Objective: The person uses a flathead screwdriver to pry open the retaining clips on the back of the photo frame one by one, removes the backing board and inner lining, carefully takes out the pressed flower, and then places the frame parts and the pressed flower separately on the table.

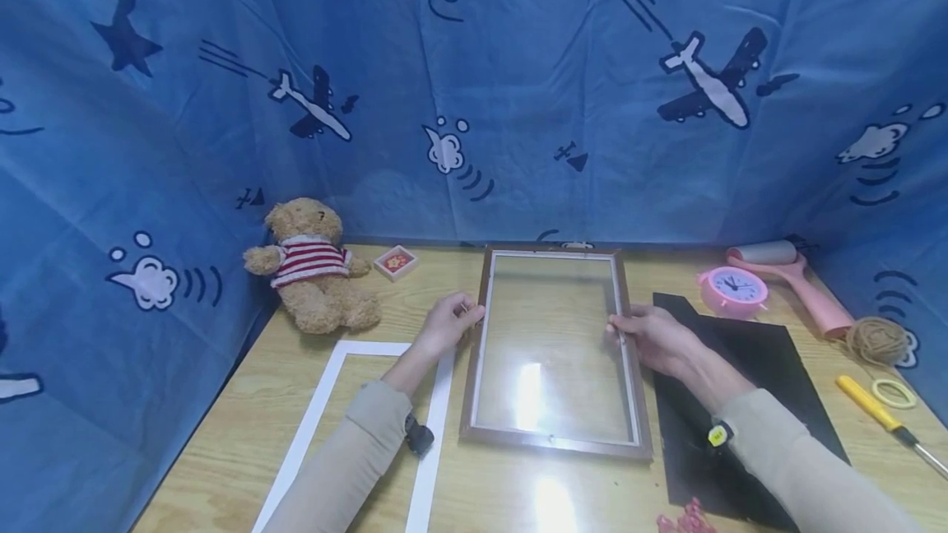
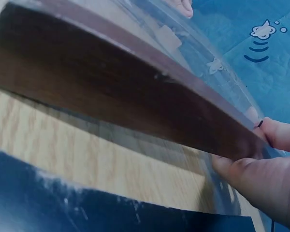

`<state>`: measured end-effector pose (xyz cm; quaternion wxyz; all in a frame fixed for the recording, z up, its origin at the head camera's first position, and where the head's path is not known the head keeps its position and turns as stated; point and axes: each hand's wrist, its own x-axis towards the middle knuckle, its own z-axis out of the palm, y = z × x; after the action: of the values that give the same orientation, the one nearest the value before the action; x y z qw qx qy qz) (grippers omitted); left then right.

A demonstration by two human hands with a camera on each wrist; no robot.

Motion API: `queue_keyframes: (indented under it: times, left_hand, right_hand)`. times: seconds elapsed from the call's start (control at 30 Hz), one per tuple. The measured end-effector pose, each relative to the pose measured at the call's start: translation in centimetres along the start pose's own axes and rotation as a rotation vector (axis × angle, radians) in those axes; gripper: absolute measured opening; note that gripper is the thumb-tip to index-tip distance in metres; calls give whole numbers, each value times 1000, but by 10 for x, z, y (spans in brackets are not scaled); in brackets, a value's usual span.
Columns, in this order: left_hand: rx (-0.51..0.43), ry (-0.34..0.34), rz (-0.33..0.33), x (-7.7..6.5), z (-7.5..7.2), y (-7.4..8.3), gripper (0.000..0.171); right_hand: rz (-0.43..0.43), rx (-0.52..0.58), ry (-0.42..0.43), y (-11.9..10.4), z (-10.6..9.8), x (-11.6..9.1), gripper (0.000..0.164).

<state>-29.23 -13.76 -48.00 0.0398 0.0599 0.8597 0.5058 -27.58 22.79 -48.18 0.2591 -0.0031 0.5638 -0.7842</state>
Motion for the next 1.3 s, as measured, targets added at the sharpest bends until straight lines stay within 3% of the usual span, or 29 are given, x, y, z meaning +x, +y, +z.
queue_keyframes:
  times: [0.23, 0.33, 0.57, 0.77, 0.83, 0.97, 1.1, 1.3]
  left_hand:
    - [110, 74, 40, -2, 0, 7, 24]
    - [112, 47, 9, -5, 0, 15, 26]
    - [-109, -64, -130, -7, -1, 27, 17]
    - [-365, -232, -252, -3, -6, 24, 36]
    - [-410, -271, -273, -3, -7, 24, 45]
    - [-424, -314, -275, -3, -10, 27, 50]
    - [-405, -317, -255, -5, -11, 28, 48]
    - [-406, -297, -208, -9, -18, 25, 49]
  right_hand:
    - [3, 10, 20, 2, -1, -2, 27]
    - [8, 5, 30, 3, -1, -2, 29]
    - [6, -10, 25, 3, -3, -3, 25]
    - [2, -76, 37, 6, -3, -3, 44]
    - [-4, -103, 36, 8, -4, -2, 46]
    - [-15, -149, 22, 10, -6, -4, 38]
    - [-34, -171, -1, 11, -7, -5, 32]
    - [-34, -236, 19, 10, -8, -6, 59]
